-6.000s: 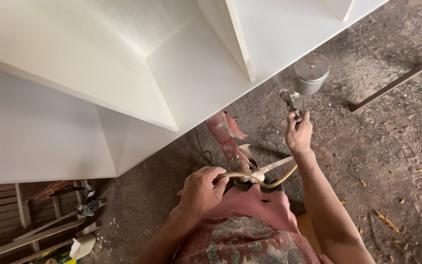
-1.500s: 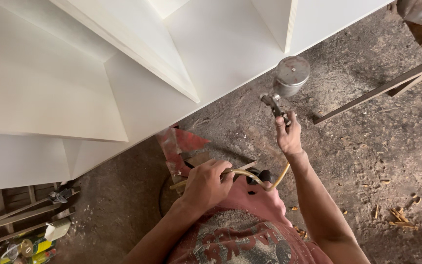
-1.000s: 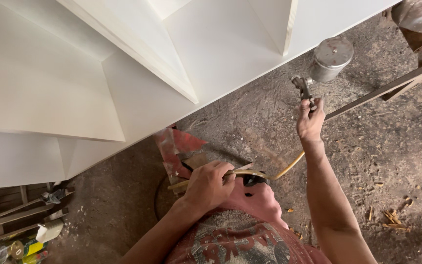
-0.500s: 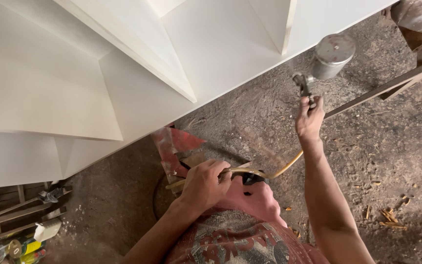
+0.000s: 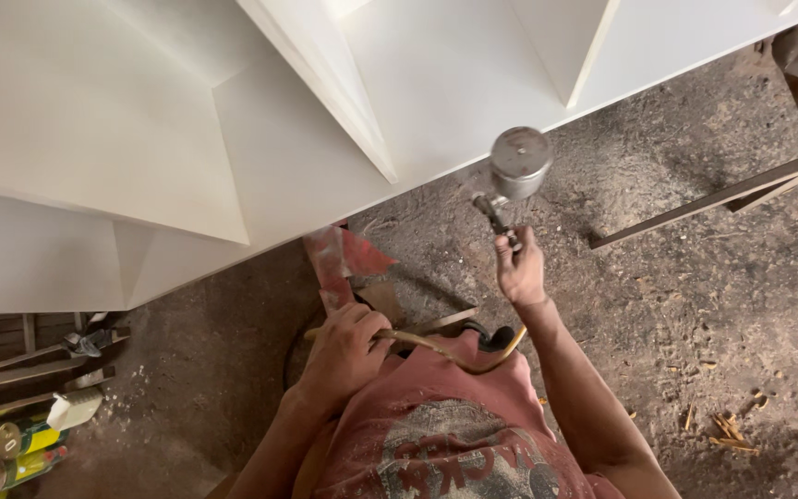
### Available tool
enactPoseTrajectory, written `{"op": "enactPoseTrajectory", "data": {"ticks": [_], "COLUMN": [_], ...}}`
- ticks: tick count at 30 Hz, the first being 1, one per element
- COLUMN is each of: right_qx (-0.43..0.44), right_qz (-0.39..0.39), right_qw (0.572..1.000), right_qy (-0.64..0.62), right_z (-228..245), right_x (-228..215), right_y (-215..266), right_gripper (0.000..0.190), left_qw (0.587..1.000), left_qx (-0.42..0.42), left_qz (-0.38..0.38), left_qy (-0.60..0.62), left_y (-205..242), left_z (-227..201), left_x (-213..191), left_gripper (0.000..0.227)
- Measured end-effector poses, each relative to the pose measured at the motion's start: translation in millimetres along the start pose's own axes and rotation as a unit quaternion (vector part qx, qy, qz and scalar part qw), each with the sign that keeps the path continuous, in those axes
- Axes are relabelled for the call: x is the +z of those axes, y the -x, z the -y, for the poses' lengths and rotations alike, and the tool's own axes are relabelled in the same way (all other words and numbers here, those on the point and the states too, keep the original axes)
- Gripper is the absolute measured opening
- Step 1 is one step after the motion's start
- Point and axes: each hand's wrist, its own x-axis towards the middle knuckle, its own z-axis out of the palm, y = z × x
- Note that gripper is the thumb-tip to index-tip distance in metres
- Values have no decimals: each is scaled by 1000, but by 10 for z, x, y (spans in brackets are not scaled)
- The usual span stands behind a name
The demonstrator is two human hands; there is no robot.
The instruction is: The person paints a white shelf using a spray gun, covering the interior compartments and the outer frame while walking around the piece.
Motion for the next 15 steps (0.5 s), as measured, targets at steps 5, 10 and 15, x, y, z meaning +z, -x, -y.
{"op": "enactPoseTrajectory", "data": {"ticks": [5, 10, 15], "right_qx": [47, -44, -18], "right_qz": [61, 72, 74], "right_qw": [997, 996, 996], "right_qy": [5, -13, -38], "right_z": [338, 704, 794], "right_x": [318, 547, 704], "right_y": [109, 352, 419], "right_gripper": [71, 60, 57], "left_qw": [995, 996, 998], "left_qx": [10, -31, 4], "left_qz": [59, 53, 19], "left_qy": [79, 66, 59], "left_y": [304, 512, 616], "left_z": [141, 325, 491], "left_x": [-325, -493, -478], "left_gripper": [21, 25, 24]}}
